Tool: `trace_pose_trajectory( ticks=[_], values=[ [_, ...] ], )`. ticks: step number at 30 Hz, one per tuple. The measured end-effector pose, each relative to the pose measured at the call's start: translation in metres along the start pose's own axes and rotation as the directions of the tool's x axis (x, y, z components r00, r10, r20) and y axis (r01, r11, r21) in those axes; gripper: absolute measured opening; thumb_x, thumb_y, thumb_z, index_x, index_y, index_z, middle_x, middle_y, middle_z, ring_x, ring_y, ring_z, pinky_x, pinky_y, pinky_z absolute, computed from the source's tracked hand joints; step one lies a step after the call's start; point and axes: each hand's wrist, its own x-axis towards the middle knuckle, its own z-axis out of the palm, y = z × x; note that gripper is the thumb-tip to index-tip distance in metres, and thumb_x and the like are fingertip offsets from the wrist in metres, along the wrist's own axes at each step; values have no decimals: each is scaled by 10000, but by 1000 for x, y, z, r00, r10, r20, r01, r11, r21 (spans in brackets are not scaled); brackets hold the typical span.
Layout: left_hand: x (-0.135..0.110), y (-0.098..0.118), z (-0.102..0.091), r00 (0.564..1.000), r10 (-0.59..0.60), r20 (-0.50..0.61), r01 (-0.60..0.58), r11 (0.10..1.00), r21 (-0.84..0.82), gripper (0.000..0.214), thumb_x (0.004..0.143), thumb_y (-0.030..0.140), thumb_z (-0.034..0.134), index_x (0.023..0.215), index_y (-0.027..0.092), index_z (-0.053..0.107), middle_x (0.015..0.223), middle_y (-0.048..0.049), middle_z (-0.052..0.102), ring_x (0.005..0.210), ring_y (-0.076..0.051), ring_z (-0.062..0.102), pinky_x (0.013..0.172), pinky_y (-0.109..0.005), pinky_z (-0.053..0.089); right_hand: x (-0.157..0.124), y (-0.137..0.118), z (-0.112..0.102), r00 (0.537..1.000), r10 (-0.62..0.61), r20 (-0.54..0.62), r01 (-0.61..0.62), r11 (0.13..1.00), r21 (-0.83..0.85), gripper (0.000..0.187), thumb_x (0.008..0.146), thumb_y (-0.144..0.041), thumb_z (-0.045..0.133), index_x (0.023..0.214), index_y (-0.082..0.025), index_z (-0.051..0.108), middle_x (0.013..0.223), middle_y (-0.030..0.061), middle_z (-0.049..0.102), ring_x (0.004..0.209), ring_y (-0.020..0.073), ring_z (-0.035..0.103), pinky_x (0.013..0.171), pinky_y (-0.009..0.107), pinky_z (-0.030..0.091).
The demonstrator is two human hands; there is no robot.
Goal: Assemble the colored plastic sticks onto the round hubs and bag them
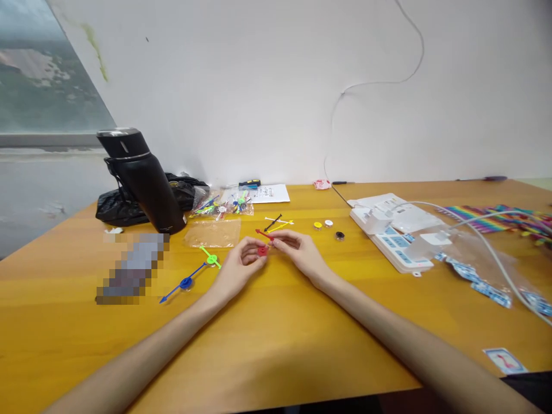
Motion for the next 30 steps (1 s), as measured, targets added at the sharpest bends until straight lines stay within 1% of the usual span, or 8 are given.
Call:
trace_pose_trajectory(
  ticks=[3,6,9,12,15,17,24,30],
  values=[
    [-1,0,0,1000,5,20,-6,1000,19,294,833,318,743,1066,192,617,1106,-73,705,1052,-206,677,971,-368,537,0,-3,4,999,44,31,-47,996,79,227,834,-379,756,994,-217,750,1031,58,766,1000,216,712,995,388,526],
    [-2,2,-1,999,0,40,-2,999,36,274,869,335,708,1092,197,630,1127,-68,712,1076,-214,680,986,-370,531,1,-3,4,995,74,68,-83,988,127,257,806,-407,782,964,-208,741,989,50,767,958,208,715,972,378,537],
    [-3,4,-1,999,-13,44,12,1000,26,273,888,349,686,1109,199,626,1125,-67,722,1051,-215,697,987,-378,538,-1,-2,4,993,65,101,-78,988,133,263,815,-423,778,954,-203,738,1001,52,766,961,205,710,971,373,535],
    [-3,6,-1,1000,-15,8,15,1000,-7,339,861,340,715,1146,205,591,1150,-64,708,1007,-204,711,967,-378,557,-2,-2,4,991,49,122,-64,990,127,266,812,-424,783,950,-201,738,1006,52,763,965,205,707,972,373,535],
    [-3,7,0,1000,-9,2,9,1000,-20,345,863,327,707,1157,208,571,1102,-46,699,928,-176,719,952,-372,569,-2,-2,4,994,38,99,-51,990,129,281,803,-424,792,950,-194,725,994,54,756,944,195,708,948,360,542],
    [-3,8,0,1000,-4,11,4,1000,-29,313,880,322,687,1148,207,576,1103,-42,690,909,-166,721,948,-369,576,-2,-1,4,996,28,80,-37,993,110,291,803,-431,790,948,-190,714,974,54,750,920,189,706,919,348,546],
    [-4,9,0,999,-30,21,32,993,-110,327,872,284,688,1170,205,579,1271,-75,642,887,-168,746,904,-372,613,-3,0,5,996,-46,73,47,999,-7,278,844,-450,744,923,-184,720,933,52,743,882,195,679,854,332,525],
    [-5,9,0,1000,-28,1,28,997,-78,344,824,264,736,1135,204,601,1232,-74,666,937,-200,744,891,-394,622,-7,-8,7,993,-100,65,106,990,-98,228,880,-429,718,922,-205,718,955,47,734,934,206,671,891,342,509]
  ],
)
